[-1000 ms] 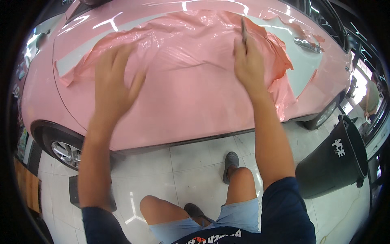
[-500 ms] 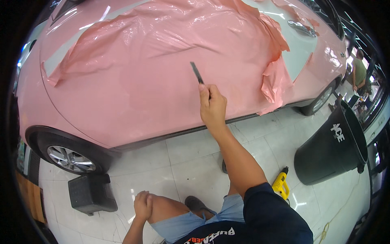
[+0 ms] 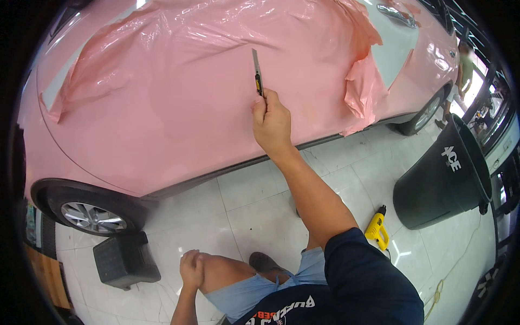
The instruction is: The person removes a pink vinyl wrap from the side of a white car. They use a utility knife to cut the wrap and a yellow heat gun to soften the adhesive, peeling the material off the door and fender. The removed pieces are discarded into a nearby trash bin.
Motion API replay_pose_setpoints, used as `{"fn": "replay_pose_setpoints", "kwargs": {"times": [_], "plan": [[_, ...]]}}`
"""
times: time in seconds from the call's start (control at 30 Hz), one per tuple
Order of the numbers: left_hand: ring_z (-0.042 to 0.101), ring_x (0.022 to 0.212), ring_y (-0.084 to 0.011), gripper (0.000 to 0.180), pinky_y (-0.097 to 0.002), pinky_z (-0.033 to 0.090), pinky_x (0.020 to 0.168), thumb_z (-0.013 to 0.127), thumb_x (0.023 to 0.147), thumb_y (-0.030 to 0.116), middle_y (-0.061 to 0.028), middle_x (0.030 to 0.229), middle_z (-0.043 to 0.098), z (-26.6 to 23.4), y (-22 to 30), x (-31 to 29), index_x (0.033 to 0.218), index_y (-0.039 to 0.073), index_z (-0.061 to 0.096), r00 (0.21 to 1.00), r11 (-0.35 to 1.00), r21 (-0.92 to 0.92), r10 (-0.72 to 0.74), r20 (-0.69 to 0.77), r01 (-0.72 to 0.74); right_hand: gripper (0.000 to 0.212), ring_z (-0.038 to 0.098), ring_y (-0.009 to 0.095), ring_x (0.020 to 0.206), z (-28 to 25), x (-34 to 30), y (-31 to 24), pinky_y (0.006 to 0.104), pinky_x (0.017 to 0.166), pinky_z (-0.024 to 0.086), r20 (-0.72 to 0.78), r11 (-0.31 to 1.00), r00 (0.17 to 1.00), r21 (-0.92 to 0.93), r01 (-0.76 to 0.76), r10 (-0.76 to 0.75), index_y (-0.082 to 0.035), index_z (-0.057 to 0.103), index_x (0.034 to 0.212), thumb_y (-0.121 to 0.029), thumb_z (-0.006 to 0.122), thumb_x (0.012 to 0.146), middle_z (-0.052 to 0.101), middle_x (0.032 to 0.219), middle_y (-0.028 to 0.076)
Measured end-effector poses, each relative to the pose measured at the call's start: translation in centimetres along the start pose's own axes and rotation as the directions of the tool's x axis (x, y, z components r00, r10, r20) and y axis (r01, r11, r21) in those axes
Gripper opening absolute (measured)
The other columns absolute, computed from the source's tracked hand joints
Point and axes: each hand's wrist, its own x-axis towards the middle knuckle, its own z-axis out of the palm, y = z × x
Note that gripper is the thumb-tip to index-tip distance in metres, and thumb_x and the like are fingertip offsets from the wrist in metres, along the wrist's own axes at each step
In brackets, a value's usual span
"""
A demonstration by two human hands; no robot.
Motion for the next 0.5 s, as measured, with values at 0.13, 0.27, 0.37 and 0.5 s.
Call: {"fn": "replay_pose_setpoints", "kwargs": {"times": [0.13, 0.27, 0.37, 0.5], "plan": [[0.057, 0.105, -0.0366, 0.031, -0.0439, 0.045, 0.094, 0.060, 0.088, 0.027, -0.0169, 0.111, 0.065, -0.1, 0.1, 0.2, 0.105, 0.002, 0.067, 1.000, 1.000, 0.007, -0.024, -0.003, 0.024, 0.020, 0.064, 0.028, 0.072, -1.5, -1.4, -1.0, 0.0364, 0.068, 0.051, 0.149, 0.994, 0.989, -0.113, 0.007, 0.010, 0.001, 0.059, 0.109, -0.010, 0.054, 0.094, 0.065, 0.081, 0.015], [0.057, 0.106, -0.0367, 0.031, -0.0435, 0.045, 0.094, 0.060, 0.088, 0.027, -0.0175, 0.111, 0.064, -0.1, 0.0, 0.0, 0.105, 0.002, 0.067, 0.999, 0.999, -0.021, -0.031, -0.008, 0.031, 0.023, 0.061, 0.029, 0.083, -4.8, -5.1, 0.5, 0.0390, 0.073, 0.050, 0.515, 0.900, 0.852, -0.410, 0.152, 0.091, -0.001, 0.061, 0.111, -0.008, 0.055, 0.090, 0.061, 0.091, 0.015], [0.058, 0.105, -0.0365, 0.031, -0.0431, 0.045, 0.094, 0.062, 0.087, 0.027, -0.0173, 0.111, 0.064, 0.1, 0.2, 0.2, 0.105, 0.002, 0.067, 0.999, 0.999, -0.040, -0.027, -0.017, 0.026, 0.028, 0.058, 0.029, 0.080, -7.8, -6.6, 4.0, 0.0396, 0.071, 0.049, 0.740, 0.788, 0.668, -0.456, 0.414, 0.078, -0.003, 0.062, 0.111, -0.005, 0.057, 0.085, 0.057, 0.087, 0.011], [0.057, 0.106, -0.0359, 0.032, -0.0426, 0.045, 0.094, 0.062, 0.087, 0.027, -0.0168, 0.113, 0.064, 0.1, 0.0, 0.3, 0.105, 0.002, 0.067, 0.998, 0.998, -0.023, -0.055, -0.004, 0.055, 0.032, 0.058, 0.027, 0.080, -8.3, -5.4, 4.4, 0.0410, 0.068, 0.048, 0.854, 0.642, 0.519, -0.381, 0.666, -0.030, -0.006, 0.063, 0.108, -0.002, 0.058, 0.077, 0.056, 0.085, 0.009]]}}
